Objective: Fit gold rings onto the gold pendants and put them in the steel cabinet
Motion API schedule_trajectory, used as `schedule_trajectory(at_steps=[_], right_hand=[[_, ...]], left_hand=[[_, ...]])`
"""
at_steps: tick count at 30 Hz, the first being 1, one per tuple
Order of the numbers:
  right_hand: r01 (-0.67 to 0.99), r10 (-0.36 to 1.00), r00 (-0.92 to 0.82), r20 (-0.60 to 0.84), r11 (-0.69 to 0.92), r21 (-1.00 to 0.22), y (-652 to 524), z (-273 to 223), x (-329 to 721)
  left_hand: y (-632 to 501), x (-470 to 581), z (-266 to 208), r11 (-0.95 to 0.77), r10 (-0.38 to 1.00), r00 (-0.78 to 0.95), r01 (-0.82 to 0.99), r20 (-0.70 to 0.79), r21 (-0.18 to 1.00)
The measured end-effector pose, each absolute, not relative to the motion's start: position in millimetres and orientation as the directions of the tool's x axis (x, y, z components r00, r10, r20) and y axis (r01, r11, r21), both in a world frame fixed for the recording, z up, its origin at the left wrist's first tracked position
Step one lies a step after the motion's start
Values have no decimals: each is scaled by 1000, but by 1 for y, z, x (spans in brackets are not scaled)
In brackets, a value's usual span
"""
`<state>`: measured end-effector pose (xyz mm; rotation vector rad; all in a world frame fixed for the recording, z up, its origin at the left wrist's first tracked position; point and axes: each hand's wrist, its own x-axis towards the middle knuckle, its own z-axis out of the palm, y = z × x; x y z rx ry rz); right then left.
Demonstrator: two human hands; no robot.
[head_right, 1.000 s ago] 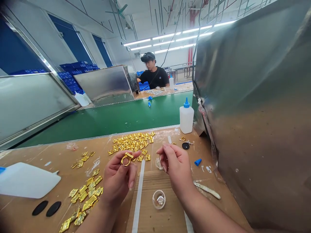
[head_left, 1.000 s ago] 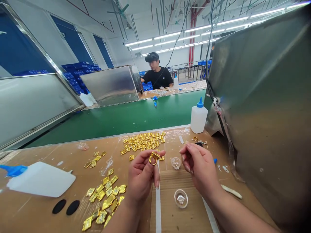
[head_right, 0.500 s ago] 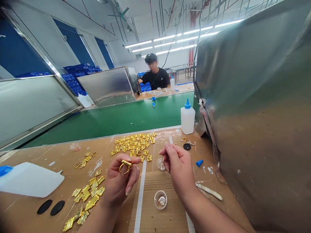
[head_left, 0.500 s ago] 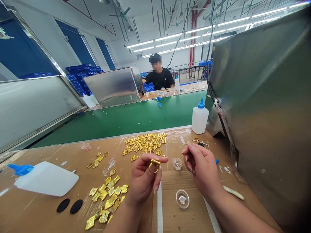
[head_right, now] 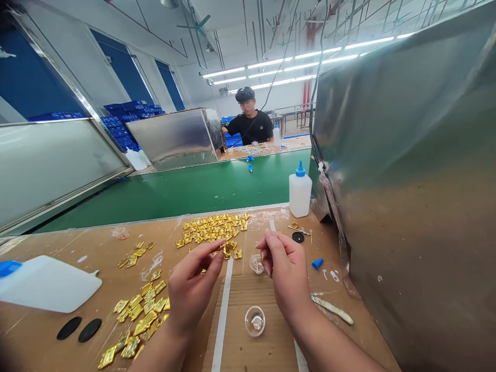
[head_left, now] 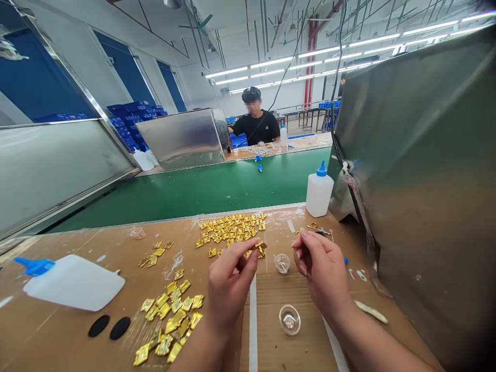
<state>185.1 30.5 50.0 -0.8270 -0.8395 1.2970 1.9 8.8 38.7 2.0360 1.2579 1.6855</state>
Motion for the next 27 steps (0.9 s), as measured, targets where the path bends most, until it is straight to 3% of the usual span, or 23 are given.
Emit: schedule_trajectory(at_steps=[4,9,15,20,27], right_hand=[[-438,993,94,71,105,-893,32,49,186],[-368,983,142,120,165,-915,37,43,189],[-335,962,209,178,242,-911,48,38,194],[-288,944,246,220,288,-913,57,29,198],[-111,916,201,347,374,-921,67,21,199]], left_hand=[[11,3,38,-590,644,86,688,760,423],[24,-4,36,-383,754,49,843,655,378],[38,-26,36,-53,877,-144,919,458,391],[55,-31,36,-146,914,-80,850,397,507],[116,-10,38,-246,963,152,836,224,490]])
